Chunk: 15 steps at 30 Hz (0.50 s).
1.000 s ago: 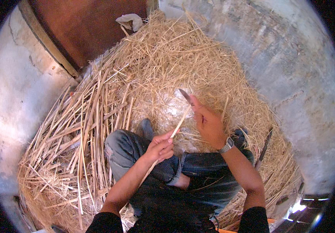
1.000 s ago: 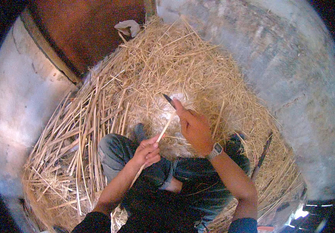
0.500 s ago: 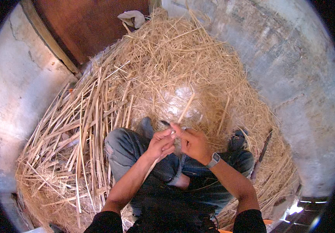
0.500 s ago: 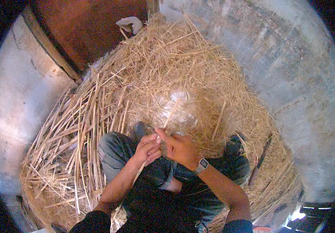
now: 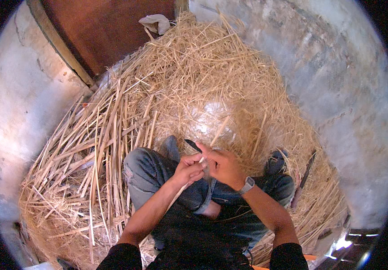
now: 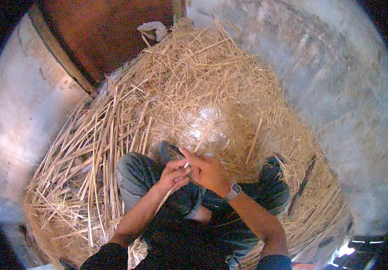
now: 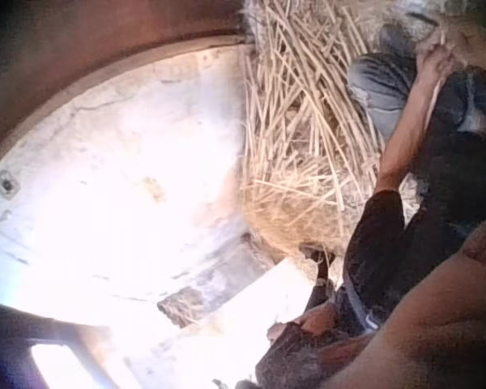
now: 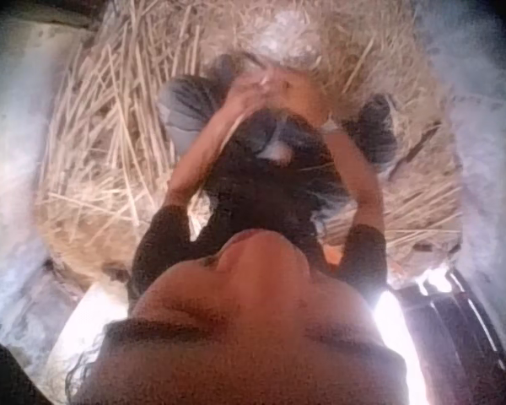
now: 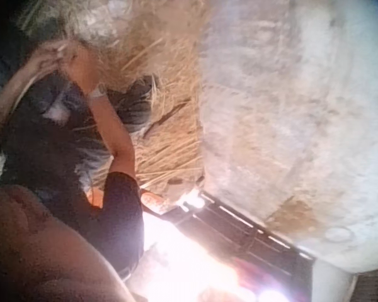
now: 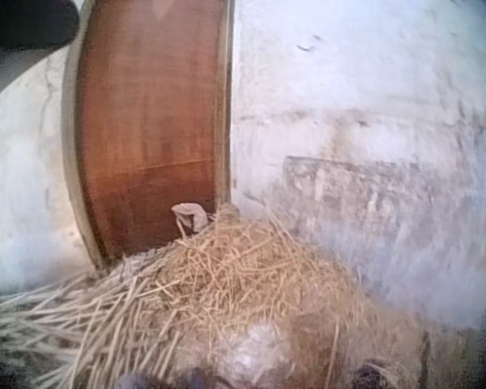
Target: The person whittles and carves a bamboo stick using a knife, turning the stick to work on different sides while sitting on a pile of straw.
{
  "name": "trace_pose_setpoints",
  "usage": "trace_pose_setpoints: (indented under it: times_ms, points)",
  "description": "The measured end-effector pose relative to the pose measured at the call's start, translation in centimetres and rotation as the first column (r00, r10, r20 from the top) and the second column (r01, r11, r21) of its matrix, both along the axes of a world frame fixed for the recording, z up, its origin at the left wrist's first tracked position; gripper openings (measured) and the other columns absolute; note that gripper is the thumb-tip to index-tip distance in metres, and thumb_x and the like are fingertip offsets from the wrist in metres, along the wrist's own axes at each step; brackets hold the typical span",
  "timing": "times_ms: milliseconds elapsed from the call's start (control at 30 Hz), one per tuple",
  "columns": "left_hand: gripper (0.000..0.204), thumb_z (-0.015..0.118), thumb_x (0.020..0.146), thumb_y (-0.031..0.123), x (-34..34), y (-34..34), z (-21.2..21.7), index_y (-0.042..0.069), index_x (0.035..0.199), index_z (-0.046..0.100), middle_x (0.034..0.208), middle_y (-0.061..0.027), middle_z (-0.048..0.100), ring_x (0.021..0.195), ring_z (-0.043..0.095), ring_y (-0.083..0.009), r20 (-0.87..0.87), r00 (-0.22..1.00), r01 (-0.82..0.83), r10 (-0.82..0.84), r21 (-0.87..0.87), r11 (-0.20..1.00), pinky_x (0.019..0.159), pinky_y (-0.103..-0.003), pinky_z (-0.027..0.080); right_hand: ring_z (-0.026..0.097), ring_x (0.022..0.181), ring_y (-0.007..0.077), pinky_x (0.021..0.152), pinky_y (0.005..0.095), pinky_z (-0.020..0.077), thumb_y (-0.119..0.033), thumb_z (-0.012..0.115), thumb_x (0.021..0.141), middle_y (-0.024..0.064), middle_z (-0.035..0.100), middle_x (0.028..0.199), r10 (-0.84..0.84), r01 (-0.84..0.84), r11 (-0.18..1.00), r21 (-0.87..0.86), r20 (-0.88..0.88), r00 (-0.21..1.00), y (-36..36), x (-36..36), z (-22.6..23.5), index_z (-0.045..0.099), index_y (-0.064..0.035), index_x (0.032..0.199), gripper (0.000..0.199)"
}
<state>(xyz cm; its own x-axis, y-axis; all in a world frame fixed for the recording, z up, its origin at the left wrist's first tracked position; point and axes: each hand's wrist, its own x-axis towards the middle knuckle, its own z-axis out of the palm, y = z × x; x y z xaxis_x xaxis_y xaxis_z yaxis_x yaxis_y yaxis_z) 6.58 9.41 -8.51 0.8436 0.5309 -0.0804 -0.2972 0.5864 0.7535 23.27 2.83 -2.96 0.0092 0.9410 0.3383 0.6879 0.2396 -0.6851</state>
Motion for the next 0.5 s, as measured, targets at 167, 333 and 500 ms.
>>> trace_pose_setpoints:
  times_ms: [167,333,500]
  points:
    - [0.047,0.054,0.101,0.012,0.2,-0.1,0.5,0.013,0.147,0.046,0.054,0.0073,0.035,0.041,0.031,-0.0031,-0.093,0.996,0.025,-0.015,0.106,0.994,0.037,-0.022,0.026,0.069,0.085,0.0199,0.075,0.0329,0.0538,-0.013,0.069,0.089,0.017,0.071,0.104,-0.19,0.184,0.977,-0.105,-0.051,0.98,0.7,2.2,2.8,0.058,-0.0121,0.138,0.05]
    - [0.049,0.052,0.104,0.017,0.2,-1.1,1.2,0.014,0.151,0.041,0.056,0.0045,0.043,0.042,0.038,-0.0044,-0.18,0.983,0.096,-0.044,0.294,0.951,0.041,-0.022,0.034,0.067,0.109,0.0212,0.092,0.0328,0.0508,-0.014,0.07,0.09,0.0176,0.066,0.125,-0.186,0.169,0.974,-0.151,-0.108,0.977,0.7,3.3,4.5,0.056,-0.0101,0.139,0.05]
    - [0.051,0.051,0.105,0.022,-4.4,-2.7,2.8,0.011,0.152,0.038,0.062,0.0014,0.052,0.046,0.045,-0.006,-0.371,0.927,0.229,-0.058,0.438,0.87,0.044,-0.023,0.04,0.058,0.124,0.02,0.104,0.0309,0.0427,-0.008,0.068,0.091,0.0149,0.061,0.136,-0.292,0.301,0.954,-0.005,-0.253,0.922,2.3,6.8,5.1,0.057,-0.0065,0.137,0.048]
